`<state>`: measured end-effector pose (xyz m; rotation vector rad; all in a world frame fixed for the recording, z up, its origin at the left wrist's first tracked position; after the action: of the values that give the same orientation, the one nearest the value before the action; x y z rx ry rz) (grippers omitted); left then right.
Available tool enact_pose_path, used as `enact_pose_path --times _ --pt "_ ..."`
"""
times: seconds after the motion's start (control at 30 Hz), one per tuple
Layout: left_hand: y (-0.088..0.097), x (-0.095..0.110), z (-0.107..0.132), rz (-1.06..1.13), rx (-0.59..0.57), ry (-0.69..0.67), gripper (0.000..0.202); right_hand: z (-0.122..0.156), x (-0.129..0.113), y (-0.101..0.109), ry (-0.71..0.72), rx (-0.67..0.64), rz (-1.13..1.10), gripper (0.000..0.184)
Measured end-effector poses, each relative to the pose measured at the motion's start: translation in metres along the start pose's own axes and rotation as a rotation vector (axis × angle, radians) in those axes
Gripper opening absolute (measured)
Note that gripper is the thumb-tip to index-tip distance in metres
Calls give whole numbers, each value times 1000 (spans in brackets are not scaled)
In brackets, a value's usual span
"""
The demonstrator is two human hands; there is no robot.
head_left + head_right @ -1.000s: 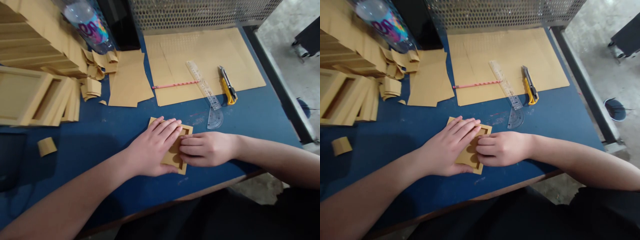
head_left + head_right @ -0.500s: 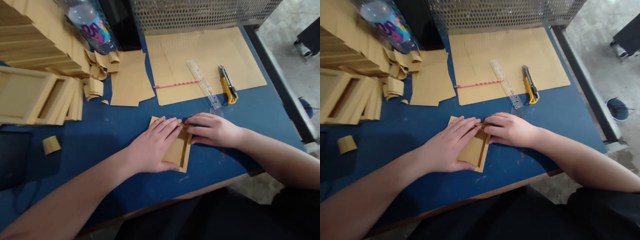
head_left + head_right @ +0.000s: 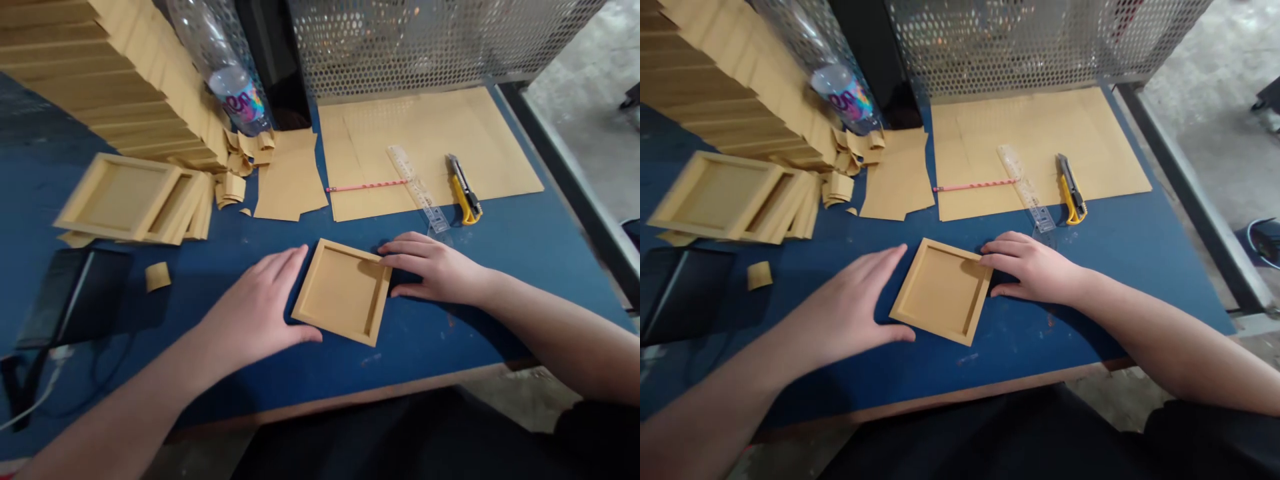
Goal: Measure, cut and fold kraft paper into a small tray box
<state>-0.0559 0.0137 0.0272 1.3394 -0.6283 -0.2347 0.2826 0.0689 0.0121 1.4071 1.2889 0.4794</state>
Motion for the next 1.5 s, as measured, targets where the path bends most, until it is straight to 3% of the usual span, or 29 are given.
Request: enact_pose_path --times 0.1,0.2,0.5,0.7,0.8,0.87,1.03,1.2,1.33,1.43,1.5 --pt "-19 13 10 -4 76 -55 132 0 -1 -3 4 9 -19 43" --pt "-24 18 10 10 110 -61 123 -1 -2 -5 1 31 -21 40" --pt "-5 5 6 138 130 -62 107 -4 -7 3 -38 127 -11 29" --pt "16 -24 15 270 186 59 102 -36 -6 5 -31 184 -51 15" --pt "35 -49 20 332 237 122 85 -68 -1 6 -33 210 -73 15" --pt "51 -71 26 372 264 172 88 -100 4 4 -29 227 -101 16" --pt "94 -141 58 389 273 360 100 -210 16 -16 -49 204 -155 12" --pt "129 -208 95 184 289 653 108 -318 23 -49 -99 89 -162 21" --pt "133 -240 94 66 263 741 54 -370 26 -71 -149 13 -146 37" --pt "124 -251 80 67 210 691 46 -382 28 -78 -201 3 -134 38" --pt "118 -254 73 95 169 643 45 -376 27 -79 -234 25 -132 37"
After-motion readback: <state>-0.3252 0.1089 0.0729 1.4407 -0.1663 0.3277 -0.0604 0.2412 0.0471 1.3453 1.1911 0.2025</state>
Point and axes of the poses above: each hand's wrist, its own z-axis away from the middle knuckle, its own y-axis out of the back of the hand, x = y × z, the point moved 1 cm from there along -z, towards the middle knuckle, and after that the axes turned 1 degree about -x, right-handed, at the moved point
